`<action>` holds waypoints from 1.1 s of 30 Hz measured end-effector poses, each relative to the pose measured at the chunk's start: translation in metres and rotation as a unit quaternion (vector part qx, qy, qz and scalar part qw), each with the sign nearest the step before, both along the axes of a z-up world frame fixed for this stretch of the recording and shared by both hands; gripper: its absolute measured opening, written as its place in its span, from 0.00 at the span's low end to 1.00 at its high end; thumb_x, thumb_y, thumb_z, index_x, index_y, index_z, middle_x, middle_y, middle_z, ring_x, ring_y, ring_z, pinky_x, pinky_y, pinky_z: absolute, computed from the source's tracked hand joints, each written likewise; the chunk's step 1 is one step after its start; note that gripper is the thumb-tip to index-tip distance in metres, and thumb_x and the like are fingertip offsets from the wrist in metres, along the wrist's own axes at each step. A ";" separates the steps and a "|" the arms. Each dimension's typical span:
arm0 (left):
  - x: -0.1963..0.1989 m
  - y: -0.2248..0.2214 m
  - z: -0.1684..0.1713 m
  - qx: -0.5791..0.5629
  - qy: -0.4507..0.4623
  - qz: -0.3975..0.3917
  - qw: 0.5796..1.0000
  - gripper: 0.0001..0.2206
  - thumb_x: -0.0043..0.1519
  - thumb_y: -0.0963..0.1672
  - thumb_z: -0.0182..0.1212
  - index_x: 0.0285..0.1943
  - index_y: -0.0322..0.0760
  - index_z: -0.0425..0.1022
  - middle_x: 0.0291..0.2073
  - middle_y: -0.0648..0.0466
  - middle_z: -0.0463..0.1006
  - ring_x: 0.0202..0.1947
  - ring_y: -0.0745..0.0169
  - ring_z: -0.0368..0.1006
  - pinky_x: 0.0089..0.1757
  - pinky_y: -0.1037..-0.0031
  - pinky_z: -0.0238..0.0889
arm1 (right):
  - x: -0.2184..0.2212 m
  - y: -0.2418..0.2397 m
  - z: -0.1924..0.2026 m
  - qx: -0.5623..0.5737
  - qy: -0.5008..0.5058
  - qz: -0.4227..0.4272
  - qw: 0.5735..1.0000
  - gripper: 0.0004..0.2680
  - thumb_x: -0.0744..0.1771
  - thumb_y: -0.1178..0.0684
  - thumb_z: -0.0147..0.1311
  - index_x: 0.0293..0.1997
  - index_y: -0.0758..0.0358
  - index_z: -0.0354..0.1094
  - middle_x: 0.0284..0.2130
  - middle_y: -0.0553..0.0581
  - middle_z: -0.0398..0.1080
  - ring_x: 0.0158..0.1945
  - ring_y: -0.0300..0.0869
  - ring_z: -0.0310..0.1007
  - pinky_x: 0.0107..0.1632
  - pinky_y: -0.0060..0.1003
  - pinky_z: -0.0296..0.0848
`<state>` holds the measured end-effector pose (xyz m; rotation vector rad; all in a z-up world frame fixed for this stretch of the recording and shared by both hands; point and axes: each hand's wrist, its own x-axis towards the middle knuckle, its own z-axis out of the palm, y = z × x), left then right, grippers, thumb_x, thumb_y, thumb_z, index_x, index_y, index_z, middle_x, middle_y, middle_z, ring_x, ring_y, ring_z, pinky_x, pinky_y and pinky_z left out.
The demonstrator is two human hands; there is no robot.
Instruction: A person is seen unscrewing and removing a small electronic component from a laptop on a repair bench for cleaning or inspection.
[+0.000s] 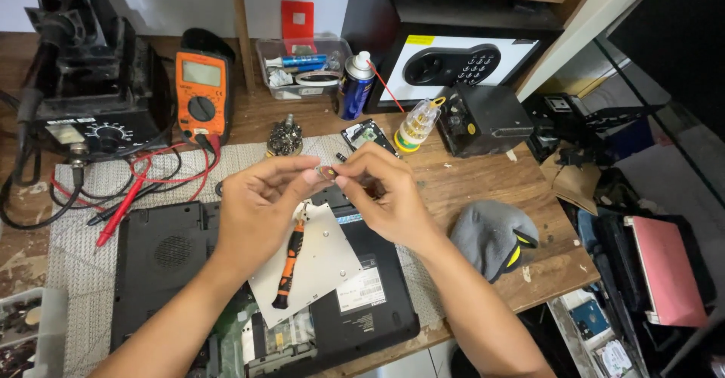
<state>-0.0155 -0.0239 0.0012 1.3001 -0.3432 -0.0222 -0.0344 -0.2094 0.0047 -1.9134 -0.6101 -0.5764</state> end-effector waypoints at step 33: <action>0.000 -0.001 -0.006 -0.015 0.060 -0.058 0.996 0.21 0.51 0.35 0.72 0.56 0.25 0.78 0.30 0.41 0.85 0.30 0.65 0.80 0.37 0.75 0.80 | 0.003 -0.018 -0.015 0.229 0.046 0.071 0.970 0.05 0.69 0.67 0.49 0.47 0.76 0.69 0.31 0.60 0.63 0.14 0.35 0.65 0.16 0.28 0.65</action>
